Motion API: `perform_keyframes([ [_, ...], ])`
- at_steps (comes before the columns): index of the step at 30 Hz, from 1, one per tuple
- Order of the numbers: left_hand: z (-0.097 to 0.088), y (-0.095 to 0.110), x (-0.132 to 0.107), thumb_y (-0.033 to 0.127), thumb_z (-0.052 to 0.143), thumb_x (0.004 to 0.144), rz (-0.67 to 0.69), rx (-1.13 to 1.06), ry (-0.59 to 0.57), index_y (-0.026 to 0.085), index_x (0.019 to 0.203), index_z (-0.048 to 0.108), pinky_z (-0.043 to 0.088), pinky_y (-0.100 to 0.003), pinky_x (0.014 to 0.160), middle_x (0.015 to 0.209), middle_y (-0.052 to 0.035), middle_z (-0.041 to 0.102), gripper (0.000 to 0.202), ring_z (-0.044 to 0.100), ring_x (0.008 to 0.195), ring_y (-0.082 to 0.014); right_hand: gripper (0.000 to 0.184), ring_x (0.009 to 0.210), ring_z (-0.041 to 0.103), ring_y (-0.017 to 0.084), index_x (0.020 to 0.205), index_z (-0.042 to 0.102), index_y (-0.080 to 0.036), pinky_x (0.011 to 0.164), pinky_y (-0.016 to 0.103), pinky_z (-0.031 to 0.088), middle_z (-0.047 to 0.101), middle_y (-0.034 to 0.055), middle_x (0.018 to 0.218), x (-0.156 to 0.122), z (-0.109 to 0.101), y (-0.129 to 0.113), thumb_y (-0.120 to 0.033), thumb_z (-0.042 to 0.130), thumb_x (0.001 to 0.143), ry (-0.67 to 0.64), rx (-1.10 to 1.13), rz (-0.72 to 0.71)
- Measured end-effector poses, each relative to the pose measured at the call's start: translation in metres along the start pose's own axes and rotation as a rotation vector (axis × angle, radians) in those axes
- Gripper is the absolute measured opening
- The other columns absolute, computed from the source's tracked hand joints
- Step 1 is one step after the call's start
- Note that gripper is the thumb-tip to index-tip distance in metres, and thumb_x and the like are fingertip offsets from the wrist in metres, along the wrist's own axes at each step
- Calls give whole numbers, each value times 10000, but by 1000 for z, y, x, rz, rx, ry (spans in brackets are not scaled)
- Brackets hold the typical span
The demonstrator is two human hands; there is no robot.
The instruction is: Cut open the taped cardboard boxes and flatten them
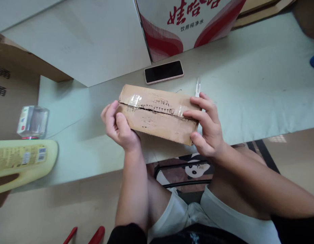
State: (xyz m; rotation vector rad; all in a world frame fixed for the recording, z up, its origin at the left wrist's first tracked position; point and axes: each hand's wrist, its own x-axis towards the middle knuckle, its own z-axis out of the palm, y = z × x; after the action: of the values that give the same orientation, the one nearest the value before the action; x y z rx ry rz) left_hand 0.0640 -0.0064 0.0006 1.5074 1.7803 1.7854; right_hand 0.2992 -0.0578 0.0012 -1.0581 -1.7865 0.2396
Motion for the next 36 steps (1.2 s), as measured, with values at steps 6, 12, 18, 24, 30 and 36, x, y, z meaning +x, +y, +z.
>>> perform_keyframes([
  [6,-2,-1,4,329,498,897,95,-30,13,189,1105,744,463,-421,1165,1222,-83,636,352,613,1250,-230,431,1420,501,401,1296,613,-340,1259,652,345,571,83,1367,1,-1,2,-511,450,936,-35,26,28],
  [12,-6,-8,-2,430,449,992,138,-81,-4,198,1246,696,425,-427,1205,1278,-91,656,424,596,1314,-231,465,1430,483,397,1335,594,-342,1266,619,343,555,91,1393,-2,1,1,-503,396,946,-29,10,50],
  [18,-3,-4,-7,584,375,1026,66,-88,30,222,1292,647,390,-413,1233,1334,-106,634,525,548,1383,-232,435,1363,526,341,1359,587,-369,1241,605,367,540,77,1384,0,4,3,-481,387,989,7,73,-11],
  [24,-1,-2,-8,633,337,1022,36,-134,37,233,1292,623,404,-428,1213,1334,-101,616,561,568,1347,-237,435,1332,535,346,1321,611,-351,1219,623,384,546,91,1347,-1,4,5,-523,409,976,14,69,-15],
  [30,1,-2,-9,646,254,1028,36,-74,78,192,1272,628,417,-405,1205,1308,-104,635,637,582,1339,-223,476,1337,541,359,1286,619,-332,1220,614,394,558,111,1336,-1,0,5,-593,369,975,-32,17,36],
  [36,1,-4,-11,536,255,1051,56,-104,122,177,1287,617,431,-397,1191,1327,-118,637,562,583,1341,-218,498,1357,524,356,1340,604,-341,1228,620,383,543,101,1366,-1,0,8,-590,371,976,-40,75,-9],
])
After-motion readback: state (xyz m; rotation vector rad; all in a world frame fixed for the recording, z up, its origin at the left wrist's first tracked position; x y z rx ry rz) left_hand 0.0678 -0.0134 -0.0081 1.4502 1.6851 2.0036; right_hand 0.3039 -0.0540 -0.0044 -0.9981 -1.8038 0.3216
